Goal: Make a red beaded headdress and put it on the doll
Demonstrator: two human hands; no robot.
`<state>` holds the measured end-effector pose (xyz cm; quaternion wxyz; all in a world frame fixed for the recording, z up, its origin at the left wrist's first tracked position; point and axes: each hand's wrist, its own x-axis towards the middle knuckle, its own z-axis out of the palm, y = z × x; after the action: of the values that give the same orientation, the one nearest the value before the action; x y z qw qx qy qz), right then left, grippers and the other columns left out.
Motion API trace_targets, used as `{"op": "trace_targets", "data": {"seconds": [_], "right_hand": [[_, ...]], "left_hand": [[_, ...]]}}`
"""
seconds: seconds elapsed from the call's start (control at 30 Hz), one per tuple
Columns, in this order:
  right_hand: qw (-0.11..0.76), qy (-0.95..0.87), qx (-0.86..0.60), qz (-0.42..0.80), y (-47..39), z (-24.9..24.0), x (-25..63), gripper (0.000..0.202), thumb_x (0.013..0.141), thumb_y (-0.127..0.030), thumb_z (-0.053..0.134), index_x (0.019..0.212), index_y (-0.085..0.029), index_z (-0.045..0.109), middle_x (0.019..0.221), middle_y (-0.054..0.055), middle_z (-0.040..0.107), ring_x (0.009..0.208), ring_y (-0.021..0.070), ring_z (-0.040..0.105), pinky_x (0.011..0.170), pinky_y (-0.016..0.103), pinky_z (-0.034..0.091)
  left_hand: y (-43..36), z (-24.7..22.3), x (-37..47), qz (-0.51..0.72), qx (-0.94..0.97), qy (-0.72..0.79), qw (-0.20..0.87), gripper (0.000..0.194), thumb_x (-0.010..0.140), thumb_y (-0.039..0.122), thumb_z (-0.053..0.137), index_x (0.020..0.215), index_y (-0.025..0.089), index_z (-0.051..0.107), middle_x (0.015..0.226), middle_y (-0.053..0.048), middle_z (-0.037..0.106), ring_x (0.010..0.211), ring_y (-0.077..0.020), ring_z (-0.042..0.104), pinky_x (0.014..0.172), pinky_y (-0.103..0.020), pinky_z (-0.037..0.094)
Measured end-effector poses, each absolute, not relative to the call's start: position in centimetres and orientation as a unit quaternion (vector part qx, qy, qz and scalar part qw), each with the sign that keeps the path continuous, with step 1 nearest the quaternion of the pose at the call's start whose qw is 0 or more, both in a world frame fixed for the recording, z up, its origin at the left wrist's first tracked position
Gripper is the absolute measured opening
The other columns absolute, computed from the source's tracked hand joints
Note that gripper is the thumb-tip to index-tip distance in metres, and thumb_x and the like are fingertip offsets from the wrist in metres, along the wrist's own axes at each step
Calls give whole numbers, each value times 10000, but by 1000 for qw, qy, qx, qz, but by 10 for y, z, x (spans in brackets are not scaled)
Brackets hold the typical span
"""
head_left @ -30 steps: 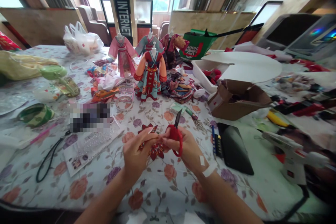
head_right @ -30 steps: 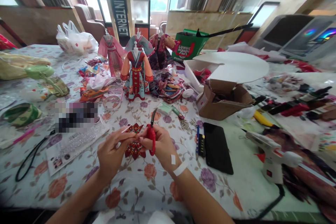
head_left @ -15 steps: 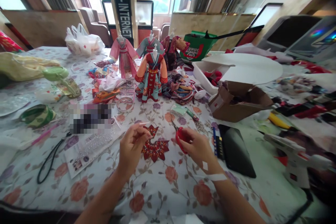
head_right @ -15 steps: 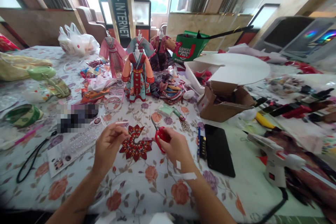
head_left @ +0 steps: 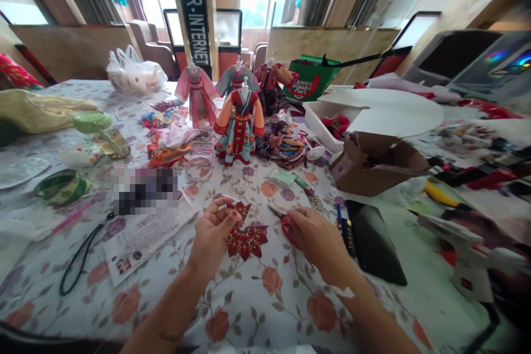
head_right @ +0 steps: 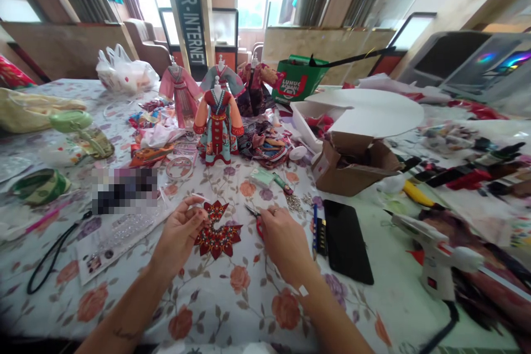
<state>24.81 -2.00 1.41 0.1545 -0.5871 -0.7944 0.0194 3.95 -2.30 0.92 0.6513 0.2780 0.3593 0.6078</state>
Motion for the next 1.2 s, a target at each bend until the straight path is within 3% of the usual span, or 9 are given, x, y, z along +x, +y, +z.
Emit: {"op": "trace_targets", "data": {"seconds": [0.1, 0.17, 0.47, 0.63, 0.73, 0.8, 0.9, 1.07, 1.2], "right_hand": [[361, -805, -466, 65, -28, 26, 225, 198, 882, -225, 545, 1019, -159, 673, 920, 101, 672, 843, 194, 623, 747, 287, 499], [428, -802, -404, 95, -31, 30, 208, 194, 858, -228, 594, 1019, -157, 677, 894, 95, 671, 819, 182, 619, 727, 273, 508], [490, -752, -383, 217, -31, 27, 180, 101, 821, -157, 623, 836, -196, 715, 713, 28, 620, 655, 138, 590, 584, 237, 483], [518, -733, -440, 40, -12, 49, 222, 183, 895, -196, 458, 760, -179, 581, 755, 53, 598, 700, 154, 563, 642, 262, 437], [483, -648, -574, -129, 31, 70, 293, 287, 922, -299, 385, 732, -168, 556, 643, 55, 565, 566, 152, 484, 579, 276, 367], [421, -572, -676, -195, 62, 84, 345, 320, 898, -374, 455, 749, -143, 620, 667, 102, 621, 609, 172, 511, 606, 290, 350], [314, -528, -770, -170, 96, 97, 403, 298, 824, -383, 597, 902, -115, 700, 840, 172, 703, 737, 208, 577, 662, 297, 357], [244, -577, -773, -100, 110, 97, 429, 178, 774, -217, 640, 888, -143, 754, 838, 126, 741, 741, 191, 621, 650, 260, 387], [235, -586, -771, -86, 113, 96, 431, 162, 714, -222, 693, 845, -150, 757, 763, 89, 738, 707, 192, 630, 645, 257, 405]], "left_hand": [[-24, 9, 43, 601, 263, 347, 671, 350, 673, 220, 783, 943, 164, 568, 641, 33, 634, 608, -60, 580, 622, -147, 448], [-25, 8, 45, 594, 256, 338, 684, 364, 668, 230, 788, 948, 164, 565, 644, 30, 641, 591, -66, 586, 605, -158, 458], [-30, 10, 47, 589, 289, 338, 675, 383, 628, 282, 816, 908, 146, 593, 543, 45, 617, 500, -64, 565, 542, -151, 446], [-30, 11, 41, 576, 307, 346, 675, 349, 764, 369, 695, 1011, 158, 570, 650, -13, 671, 615, -120, 625, 600, -206, 490], [-30, 12, 36, 570, 291, 343, 688, 285, 810, 365, 645, 993, 156, 584, 702, -25, 671, 661, -116, 622, 622, -204, 499], [-29, 12, 33, 564, 281, 341, 697, 247, 826, 354, 626, 972, 155, 602, 717, -23, 661, 665, -103, 610, 622, -193, 496], [-28, 12, 31, 546, 278, 346, 710, 221, 814, 325, 645, 951, 153, 621, 711, -18, 646, 652, -89, 591, 617, -177, 486], [-26, 10, 32, 517, 276, 365, 723, 228, 758, 282, 702, 935, 151, 641, 697, -18, 639, 633, -80, 574, 609, -168, 467], [-25, 8, 31, 510, 272, 369, 728, 245, 715, 256, 731, 926, 154, 660, 722, -24, 643, 661, -86, 578, 598, -162, 447]]}}
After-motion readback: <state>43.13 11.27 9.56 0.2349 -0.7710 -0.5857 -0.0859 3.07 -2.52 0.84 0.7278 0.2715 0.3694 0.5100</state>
